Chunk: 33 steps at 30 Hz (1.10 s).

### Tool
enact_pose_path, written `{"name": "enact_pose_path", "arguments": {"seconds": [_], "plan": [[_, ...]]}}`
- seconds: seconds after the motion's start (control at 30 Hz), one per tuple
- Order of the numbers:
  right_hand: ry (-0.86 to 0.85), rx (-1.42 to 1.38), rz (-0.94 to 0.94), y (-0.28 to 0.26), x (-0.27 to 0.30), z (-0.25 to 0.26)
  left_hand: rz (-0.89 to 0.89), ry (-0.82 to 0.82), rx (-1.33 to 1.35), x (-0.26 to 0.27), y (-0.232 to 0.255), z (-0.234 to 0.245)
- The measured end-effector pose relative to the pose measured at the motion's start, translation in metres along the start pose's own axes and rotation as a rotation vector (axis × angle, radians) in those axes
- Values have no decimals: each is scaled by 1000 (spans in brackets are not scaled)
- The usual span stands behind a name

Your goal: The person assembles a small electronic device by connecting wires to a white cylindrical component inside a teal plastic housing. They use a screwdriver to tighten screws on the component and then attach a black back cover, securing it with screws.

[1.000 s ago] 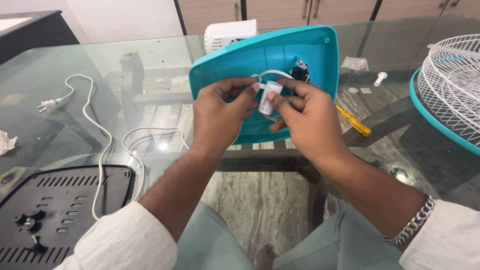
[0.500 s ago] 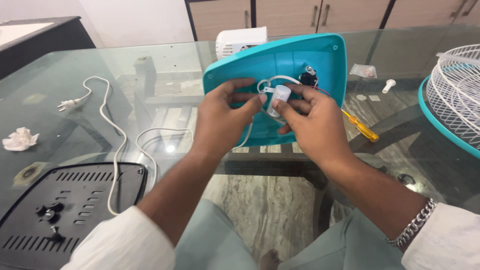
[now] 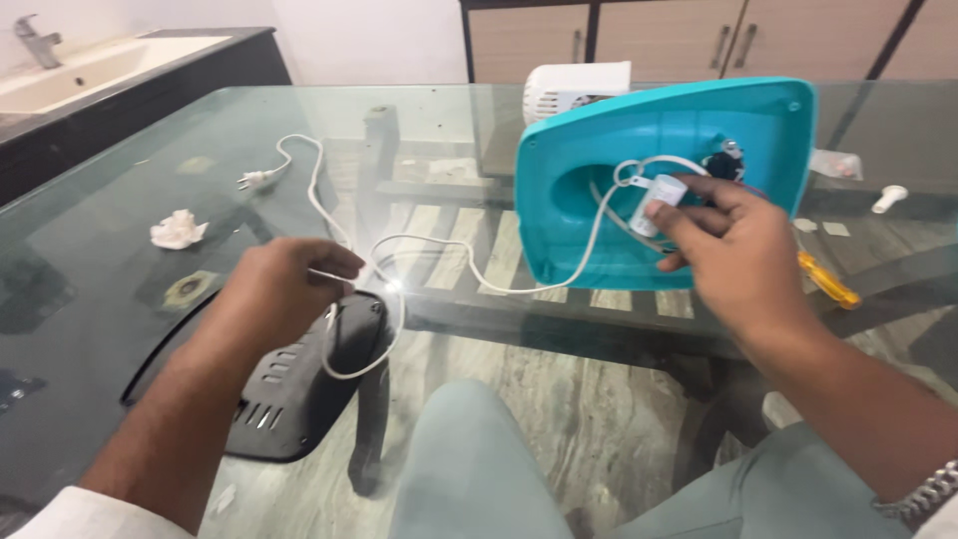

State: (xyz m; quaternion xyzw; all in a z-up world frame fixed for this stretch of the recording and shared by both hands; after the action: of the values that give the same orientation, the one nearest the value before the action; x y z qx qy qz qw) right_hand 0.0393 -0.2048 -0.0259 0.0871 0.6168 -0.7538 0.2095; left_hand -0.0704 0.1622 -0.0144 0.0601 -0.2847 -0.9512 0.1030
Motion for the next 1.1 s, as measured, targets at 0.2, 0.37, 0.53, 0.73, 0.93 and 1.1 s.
{"name": "enact_pose_path", "arguments": {"seconds": [0.2, 0.37, 0.53, 0.73, 0.93, 1.1], "plan": [[10, 18, -28, -5, 4, -1, -59, 7, -74, 20, -5, -24], [19, 29, -43, -5, 5, 0, -60, 130, -199, 32, 7, -34], [16, 20, -43, -4, 3, 0, -75, 90, -291, 31, 13, -30], [3, -13, -24, -2, 1, 2, -130, 65, -297, 25, 17, -27], [19, 7, -46, -3, 2, 1, -38, 61, -242, 19, 26, -23], [18, -13, -18, -4, 2, 1, -62, 70, -207, 11, 33, -23]]}}
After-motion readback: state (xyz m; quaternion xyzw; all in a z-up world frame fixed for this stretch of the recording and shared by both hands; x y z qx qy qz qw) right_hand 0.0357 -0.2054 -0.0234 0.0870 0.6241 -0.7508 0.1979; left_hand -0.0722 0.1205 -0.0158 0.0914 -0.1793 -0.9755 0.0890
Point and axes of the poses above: each hand's wrist, its own x-axis away from the middle knuckle, its own z-axis out of the back of the hand, y = z × x, the point moved 1 cm from there along -x, towards the middle knuckle, and after that the axes turned 8 degrees about -y, right-handed, at the moved point
